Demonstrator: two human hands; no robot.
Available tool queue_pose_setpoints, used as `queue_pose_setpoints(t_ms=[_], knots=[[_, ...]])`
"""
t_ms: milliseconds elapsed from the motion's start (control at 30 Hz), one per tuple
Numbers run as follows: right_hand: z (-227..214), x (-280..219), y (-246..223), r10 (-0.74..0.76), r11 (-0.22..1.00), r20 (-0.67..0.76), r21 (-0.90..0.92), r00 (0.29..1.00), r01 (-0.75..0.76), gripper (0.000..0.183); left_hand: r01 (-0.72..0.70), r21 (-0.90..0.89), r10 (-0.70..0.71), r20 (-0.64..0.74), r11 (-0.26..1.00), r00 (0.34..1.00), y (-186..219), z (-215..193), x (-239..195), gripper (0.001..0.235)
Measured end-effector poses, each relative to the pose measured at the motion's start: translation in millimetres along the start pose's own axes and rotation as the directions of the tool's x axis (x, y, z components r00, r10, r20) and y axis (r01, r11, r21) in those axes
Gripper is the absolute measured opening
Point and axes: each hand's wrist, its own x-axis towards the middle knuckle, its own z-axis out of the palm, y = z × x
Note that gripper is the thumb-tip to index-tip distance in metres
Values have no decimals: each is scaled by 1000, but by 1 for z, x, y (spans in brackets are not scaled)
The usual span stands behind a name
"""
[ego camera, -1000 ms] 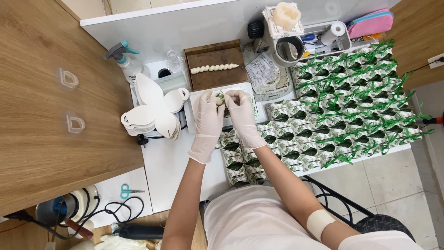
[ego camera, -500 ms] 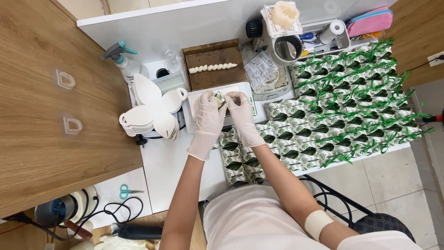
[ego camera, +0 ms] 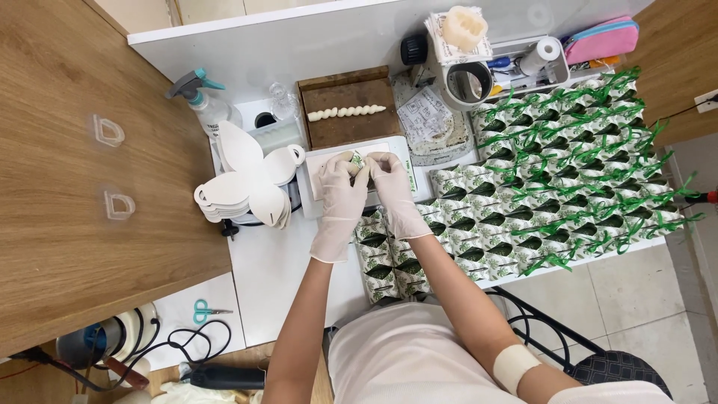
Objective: The person wraps small flower-shaped items in patterned paper, folds the paper around each item, and places the wrapped items on a table. The person repeats this process for several items, arranging them in rows.
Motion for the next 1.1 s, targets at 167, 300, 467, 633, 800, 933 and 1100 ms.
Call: queue_pose_setpoints(t_ms=[167, 300, 467, 633, 800, 933, 1100], knots=[[3, -3, -13, 50, 993, -30, -102, 998, -53, 21, 32, -50, -32, -10, 998, 999, -8, 1, -1, 20], [-7, 10, 10, 67, 991, 14, -117, 998, -65, 23, -17, 32, 18, -28, 999, 999, 6, -6, 2, 18], [-13, 15, 27, 80, 995, 27, -65, 996, -78, 31, -18, 62, 18, 1, 998, 1000, 4, -6, -3, 35], [-33, -11, 10, 144, 980, 121, 121, 982, -159, 38, 19, 148, -28, 64, 989, 998, 23, -29, -19, 46], [-90, -58, 3, 179, 979, 119, 79, 977, -189, 36, 90, 139, -106, 115, 986, 988, 40, -69, -74, 51], [-147, -100, 14, 230, 973, 41, -5, 972, -230, 37, 186, 59, -189, 63, 981, 980, 6, -79, -145, 47], [-189, -138, 17, 253, 967, -2, -41, 967, -253, 37, 357, 46, -360, 75, 933, 930, -52, -66, -201, 47]])
